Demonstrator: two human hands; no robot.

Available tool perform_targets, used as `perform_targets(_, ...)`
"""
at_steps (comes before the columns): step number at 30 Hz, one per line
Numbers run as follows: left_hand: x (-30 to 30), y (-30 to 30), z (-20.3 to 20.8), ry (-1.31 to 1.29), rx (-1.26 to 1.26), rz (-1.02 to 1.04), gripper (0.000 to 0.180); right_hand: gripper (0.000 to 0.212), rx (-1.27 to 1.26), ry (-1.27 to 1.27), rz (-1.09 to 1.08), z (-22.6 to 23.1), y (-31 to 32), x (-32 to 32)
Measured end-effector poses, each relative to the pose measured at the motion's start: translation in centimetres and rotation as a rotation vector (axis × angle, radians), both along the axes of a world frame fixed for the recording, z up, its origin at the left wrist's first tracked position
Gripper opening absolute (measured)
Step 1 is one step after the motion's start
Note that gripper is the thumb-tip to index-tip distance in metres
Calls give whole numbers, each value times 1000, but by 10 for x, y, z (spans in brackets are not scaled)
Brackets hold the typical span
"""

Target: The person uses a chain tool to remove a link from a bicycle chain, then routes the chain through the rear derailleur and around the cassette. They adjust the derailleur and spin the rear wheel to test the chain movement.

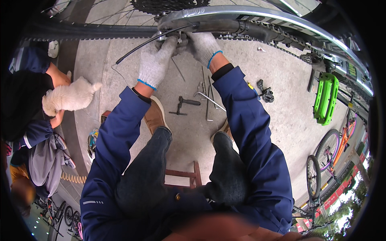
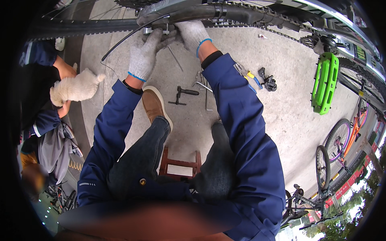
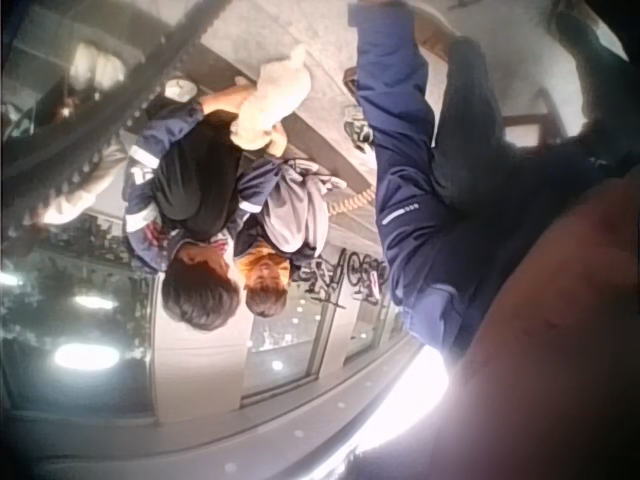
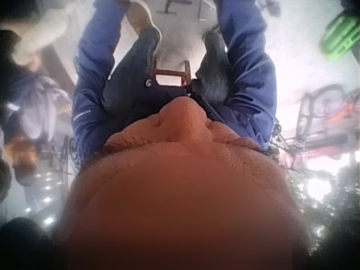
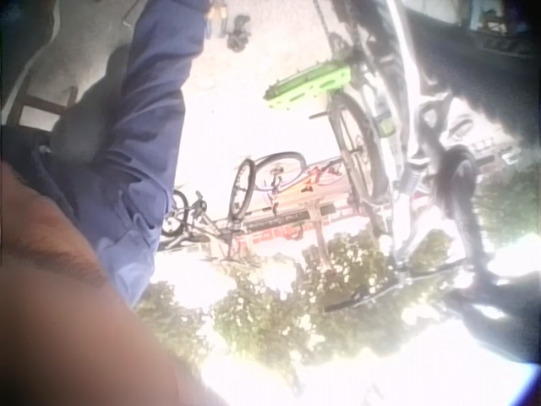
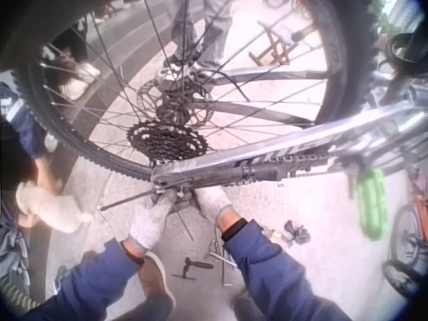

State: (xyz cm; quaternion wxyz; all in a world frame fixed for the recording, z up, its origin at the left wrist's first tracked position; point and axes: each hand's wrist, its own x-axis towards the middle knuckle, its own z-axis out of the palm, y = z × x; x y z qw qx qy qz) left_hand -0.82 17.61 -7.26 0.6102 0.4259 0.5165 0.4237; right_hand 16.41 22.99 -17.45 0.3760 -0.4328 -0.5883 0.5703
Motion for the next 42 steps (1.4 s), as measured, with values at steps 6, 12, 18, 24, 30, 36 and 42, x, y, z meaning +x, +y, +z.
perform_targets(6, 1, -1, -1, -7, -4, 20, 38, 32, -626, 590, -220, 25, -1, -3)
perform_targets(12, 0, 0, -1, -24, -20, 29, 37, 33, -562, 583, -231, 4, 4, -4)
perform_targets(18, 3, -2, 1, -125, -35, 61, 34, 30, 404, -94, -81, -20, 6, 3)
perform_targets(24, 4, -1, 0, -189, -39, 63, 37, 21, 637, -945, 10, 3, 3, 8)
perform_targets(30, 5, -2, 1, -227, -62, 69, 39, 22, 386, -418, -95, -2, 4, 1)
perform_targets(36, 4, -1, 2, -253, -48, 46, 39, 20, 521, -377, -125, -18, 4, 3)
perform_targets(42, 7, -3, 5, -269, -76, 61, 38, 23, 479, -283, -158, -10, 2, -4)
